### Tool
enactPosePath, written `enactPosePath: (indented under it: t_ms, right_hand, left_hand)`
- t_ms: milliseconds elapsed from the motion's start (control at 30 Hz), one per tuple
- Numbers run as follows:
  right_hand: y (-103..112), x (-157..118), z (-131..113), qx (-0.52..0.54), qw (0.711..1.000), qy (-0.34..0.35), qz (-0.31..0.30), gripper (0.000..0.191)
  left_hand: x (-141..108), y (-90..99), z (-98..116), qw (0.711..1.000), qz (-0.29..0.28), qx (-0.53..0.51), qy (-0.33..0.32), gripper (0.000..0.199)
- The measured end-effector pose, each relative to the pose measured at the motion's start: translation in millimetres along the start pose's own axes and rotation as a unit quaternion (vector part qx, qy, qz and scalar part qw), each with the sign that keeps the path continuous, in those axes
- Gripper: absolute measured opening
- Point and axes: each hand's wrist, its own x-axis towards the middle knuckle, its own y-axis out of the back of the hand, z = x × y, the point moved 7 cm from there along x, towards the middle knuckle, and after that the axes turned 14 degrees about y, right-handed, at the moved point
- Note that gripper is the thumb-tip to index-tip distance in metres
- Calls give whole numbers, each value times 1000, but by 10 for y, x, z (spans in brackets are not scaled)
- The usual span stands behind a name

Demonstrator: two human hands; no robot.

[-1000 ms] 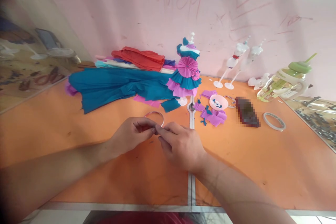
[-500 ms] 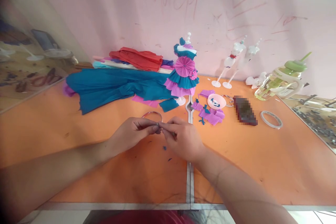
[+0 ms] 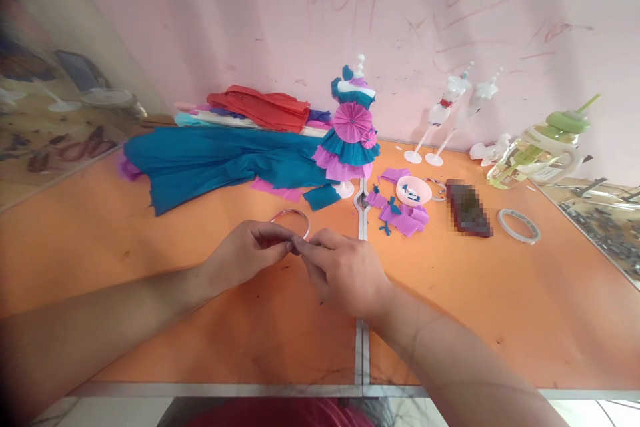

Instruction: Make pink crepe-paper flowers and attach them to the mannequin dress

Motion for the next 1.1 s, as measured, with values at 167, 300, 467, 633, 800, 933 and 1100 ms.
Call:
enactPosePath:
  t_ms: [167,300,467,633,800,933,1100]
  right_hand:
    - [-37,-23,46,-8,1000,5,0,37]
    - [-16,-15,98,9,1000,-17,15,32]
    - [76,11,140,31,995,-74,62,28]
    - [50,27,92,24,996,-71,49,13]
    - [-16,20,112,36,994,-100,26,9]
    - [-41,21,168,53,989,-134,11,6]
    - [-84,13,221,69,984,-164,-16,3]
  left_hand:
    - [36,-14,-65,1000,-8,21,15,23]
    - [44,-25,-71,999,-16,29,23,22]
    - [15,-39,-39,998,-23,33,44,22]
    - [-32,-44,10,997,-17,57,39,24]
    - [-74,-59,38,995,-1,103,14,23]
    - [-78,-87,35,996,-18,83,9,21]
    - [-67,-110,37,998,-46,43,8,20]
